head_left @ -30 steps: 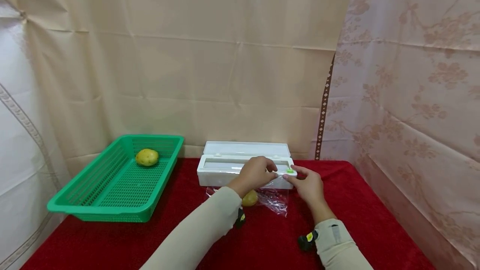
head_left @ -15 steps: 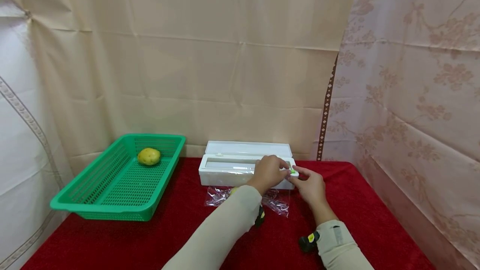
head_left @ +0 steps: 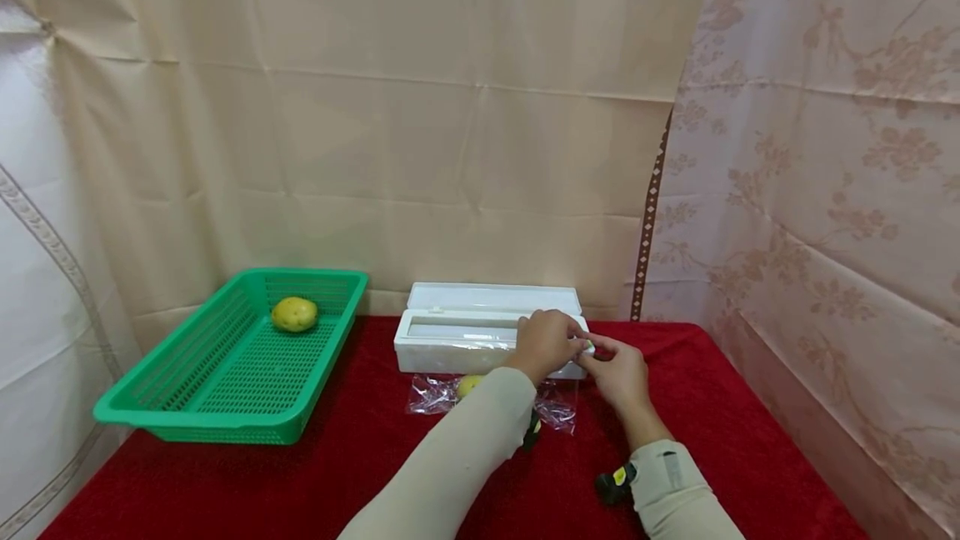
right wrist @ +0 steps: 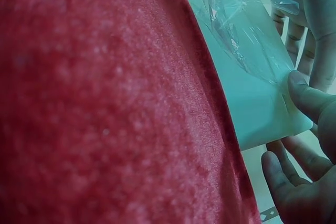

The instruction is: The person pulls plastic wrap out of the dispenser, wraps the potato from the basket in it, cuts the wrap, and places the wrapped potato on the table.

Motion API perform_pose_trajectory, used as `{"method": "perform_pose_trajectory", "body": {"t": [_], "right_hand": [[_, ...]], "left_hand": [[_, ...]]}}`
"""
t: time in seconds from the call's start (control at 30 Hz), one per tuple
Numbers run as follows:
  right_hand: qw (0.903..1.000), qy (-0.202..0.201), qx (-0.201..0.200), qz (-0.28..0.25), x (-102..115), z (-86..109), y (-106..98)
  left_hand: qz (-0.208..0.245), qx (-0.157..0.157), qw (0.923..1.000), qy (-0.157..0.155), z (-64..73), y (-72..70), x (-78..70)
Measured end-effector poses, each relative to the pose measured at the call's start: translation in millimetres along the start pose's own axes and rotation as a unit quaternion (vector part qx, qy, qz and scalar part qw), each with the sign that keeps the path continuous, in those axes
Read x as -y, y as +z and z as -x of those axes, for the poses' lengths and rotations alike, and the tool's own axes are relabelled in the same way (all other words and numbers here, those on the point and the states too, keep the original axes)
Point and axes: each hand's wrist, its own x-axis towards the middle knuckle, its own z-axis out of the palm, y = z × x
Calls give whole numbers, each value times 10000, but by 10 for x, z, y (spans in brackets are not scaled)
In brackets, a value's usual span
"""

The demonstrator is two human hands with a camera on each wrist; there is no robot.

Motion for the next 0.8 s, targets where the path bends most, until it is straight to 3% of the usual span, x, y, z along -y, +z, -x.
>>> {"method": "perform_pose_trajectory", "body": {"t": [0.43,0.8], "right_hand": [[10000,-12,-50,84,-9,1,-3],[9999,56,-16,-138,-7,8,7]], "left_hand": [[-81,-73,9999,47,-27,-9,-23],[48,40,10000,45,29,-119,96]]}}
